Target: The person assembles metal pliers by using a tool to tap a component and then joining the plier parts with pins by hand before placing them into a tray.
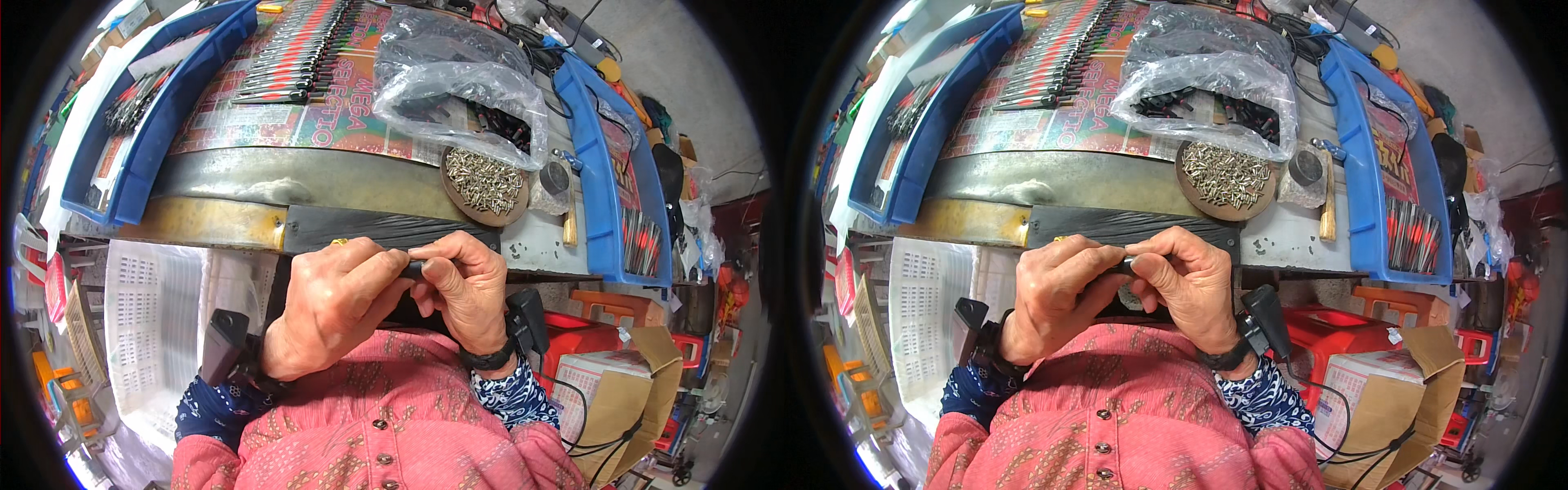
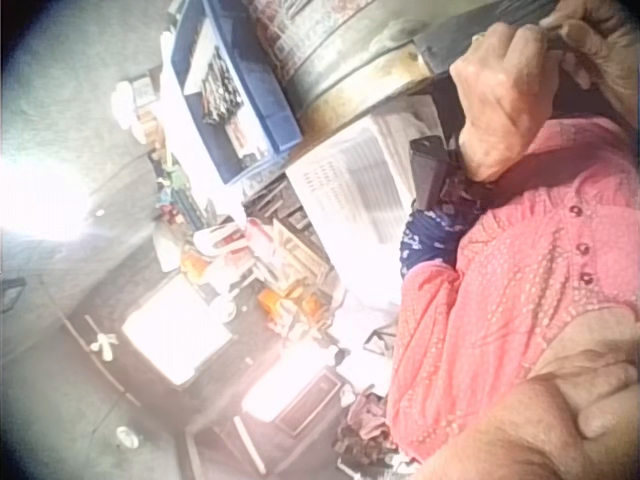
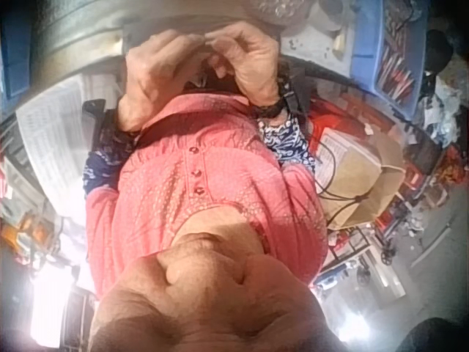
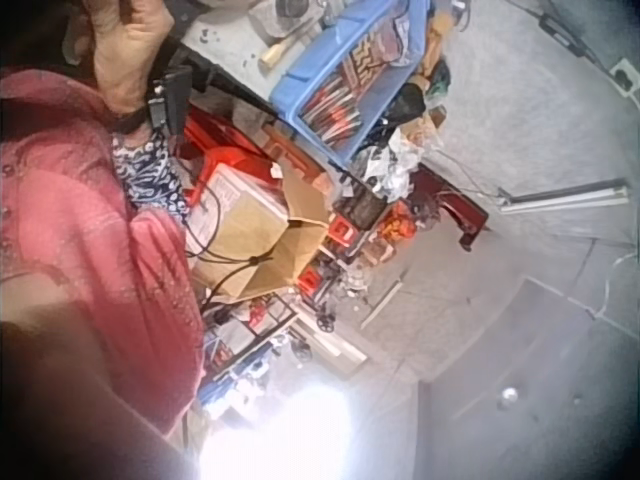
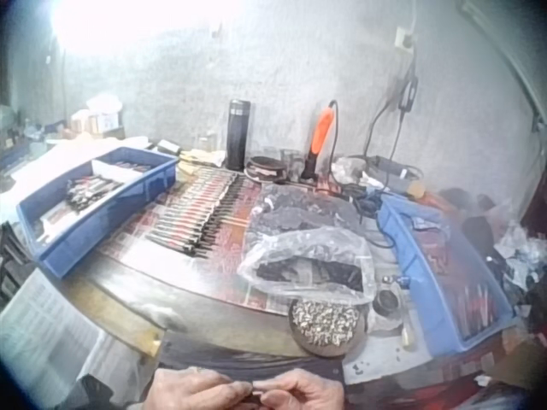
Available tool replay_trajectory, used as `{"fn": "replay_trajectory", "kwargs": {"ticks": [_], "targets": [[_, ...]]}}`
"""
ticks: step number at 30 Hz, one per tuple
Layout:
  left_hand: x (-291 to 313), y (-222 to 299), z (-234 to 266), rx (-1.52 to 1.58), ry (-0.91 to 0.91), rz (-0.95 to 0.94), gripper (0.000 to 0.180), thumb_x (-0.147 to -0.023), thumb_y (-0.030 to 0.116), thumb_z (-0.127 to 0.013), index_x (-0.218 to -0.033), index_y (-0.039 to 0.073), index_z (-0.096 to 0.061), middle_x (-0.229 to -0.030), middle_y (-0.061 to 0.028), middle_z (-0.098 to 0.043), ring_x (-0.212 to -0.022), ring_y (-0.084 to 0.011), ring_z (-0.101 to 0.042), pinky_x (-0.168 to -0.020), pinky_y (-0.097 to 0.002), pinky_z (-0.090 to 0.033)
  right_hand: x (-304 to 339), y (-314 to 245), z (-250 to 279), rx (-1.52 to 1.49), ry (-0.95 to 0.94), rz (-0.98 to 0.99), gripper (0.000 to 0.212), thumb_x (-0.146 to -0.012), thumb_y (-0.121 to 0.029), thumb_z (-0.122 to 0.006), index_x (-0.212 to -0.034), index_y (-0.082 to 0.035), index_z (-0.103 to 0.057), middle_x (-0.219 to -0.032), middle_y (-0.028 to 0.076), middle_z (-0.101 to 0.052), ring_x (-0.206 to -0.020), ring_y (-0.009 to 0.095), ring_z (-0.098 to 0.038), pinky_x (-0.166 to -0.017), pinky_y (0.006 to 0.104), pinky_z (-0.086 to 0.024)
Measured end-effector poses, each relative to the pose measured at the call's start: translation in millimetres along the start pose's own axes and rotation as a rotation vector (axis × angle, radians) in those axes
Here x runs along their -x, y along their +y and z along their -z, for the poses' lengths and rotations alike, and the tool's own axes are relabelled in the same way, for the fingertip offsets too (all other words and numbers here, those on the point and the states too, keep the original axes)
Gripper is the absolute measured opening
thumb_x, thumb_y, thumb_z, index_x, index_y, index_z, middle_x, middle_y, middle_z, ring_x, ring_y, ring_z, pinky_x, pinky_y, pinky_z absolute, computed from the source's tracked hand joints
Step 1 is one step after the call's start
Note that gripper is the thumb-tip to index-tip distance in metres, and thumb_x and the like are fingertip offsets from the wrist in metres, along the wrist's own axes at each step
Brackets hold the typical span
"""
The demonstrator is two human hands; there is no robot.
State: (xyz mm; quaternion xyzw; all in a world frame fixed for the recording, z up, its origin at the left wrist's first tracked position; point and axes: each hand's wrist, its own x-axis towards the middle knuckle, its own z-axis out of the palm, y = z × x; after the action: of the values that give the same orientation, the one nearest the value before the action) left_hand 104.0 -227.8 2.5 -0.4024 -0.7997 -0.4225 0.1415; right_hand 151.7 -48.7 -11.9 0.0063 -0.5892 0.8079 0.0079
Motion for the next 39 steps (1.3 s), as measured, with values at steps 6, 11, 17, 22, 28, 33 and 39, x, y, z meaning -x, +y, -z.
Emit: {"fn": "replay_trajectory", "kwargs": {"ticks": [6, 11, 17, 22, 28, 33, 39], "targets": [[0, 0, -1, 0.022, 0.003, 0.011, 0.027, -0.071, 0.004, -0.078, -0.096, 0.002, -0.068, -0.076, -0.0107, -0.064, -0.064, -0.0275, -0.064, -0.057, -0.0359, -0.050, 0, 3, 6, -0.034, -0.033, -0.056, 0.021, -0.095, -0.020, -0.069, -0.103, -0.001, -0.065, -0.076, 0.004, -0.065, -0.060, 0.005, -0.059, -0.051, 0.0179, -0.046], [3, -2, -7, -0.067, 0.018, -0.041, 0.027, -0.070, 0.005, -0.077, -0.095, 0.004, -0.065, -0.076, -0.0080, -0.061, -0.062, -0.0259, -0.062, -0.054, -0.0361, -0.049, -1, 2, 3, 0.024, 0.012, -0.067, 0.019, -0.093, -0.016, -0.070, -0.100, 0.001, -0.064, -0.080, 0.005, -0.066, -0.060, 0.007, -0.060, -0.047, 0.0183, -0.047], [6, -4, -11, -0.141, 0.039, -0.097, 0.029, -0.070, 0.005, -0.074, -0.097, 0.005, -0.063, -0.077, -0.0058, -0.059, -0.063, -0.0239, -0.061, -0.054, -0.0353, -0.049, 0, -3, -2, 0.174, 0.046, -0.055, 0.006, -0.095, -0.005, -0.064, -0.098, -0.001, -0.064, -0.077, 0.000, -0.063, -0.062, 0.002, -0.055, -0.051, 0.0168, -0.044], [4, -3, -12, -0.153, 0.035, -0.093, 0.029, -0.070, 0.005, -0.076, -0.097, 0.004, -0.064, -0.078, -0.0068, -0.061, -0.064, -0.0242, -0.062, -0.055, -0.0353, -0.050, -1, -6, -5, 0.219, 0.083, -0.039, 0.003, -0.094, -0.004, -0.064, -0.096, -0.001, -0.065, -0.077, -0.001, -0.063, -0.063, 0.001, -0.054, -0.052, 0.0168, -0.044], [1, 0, -10, -0.127, 0.008, -0.052, 0.028, -0.071, 0.002, -0.078, -0.096, 0.003, -0.066, -0.080, -0.0089, -0.065, -0.066, -0.0256, -0.064, -0.057, -0.0355, -0.050, 2, -1, -12, 0.187, 0.181, 0.043, 0.004, -0.095, -0.005, -0.065, -0.095, -0.001, -0.065, -0.078, -0.003, -0.063, -0.063, 0.001, -0.054, -0.055, 0.0170, -0.045], [0, -1, -10, -0.041, 0.032, -0.027, 0.029, -0.071, 0.003, -0.078, -0.097, 0.002, -0.066, -0.080, -0.0100, -0.065, -0.066, -0.0263, -0.064, -0.057, -0.0360, -0.050, 1, -5, -7, 0.156, 0.110, -0.001, 0.012, -0.097, -0.013, -0.065, -0.097, -0.001, -0.065, -0.074, -0.001, -0.062, -0.060, 0.002, -0.053, -0.053, 0.0173, -0.043], [-3, -5, -8, -0.088, 0.013, -0.021, 0.022, -0.073, 0.003, -0.074, -0.091, 0.006, -0.062, -0.072, -0.0072, -0.056, -0.061, -0.0269, -0.060, -0.053, -0.0378, -0.049, -3, -10, -1, 0.039, 0.050, -0.109, 0.015, -0.098, -0.016, -0.064, -0.099, -0.001, -0.064, -0.071, 0.000, -0.062, -0.058, 0.002, -0.052, -0.050, 0.0174, -0.041]]}}
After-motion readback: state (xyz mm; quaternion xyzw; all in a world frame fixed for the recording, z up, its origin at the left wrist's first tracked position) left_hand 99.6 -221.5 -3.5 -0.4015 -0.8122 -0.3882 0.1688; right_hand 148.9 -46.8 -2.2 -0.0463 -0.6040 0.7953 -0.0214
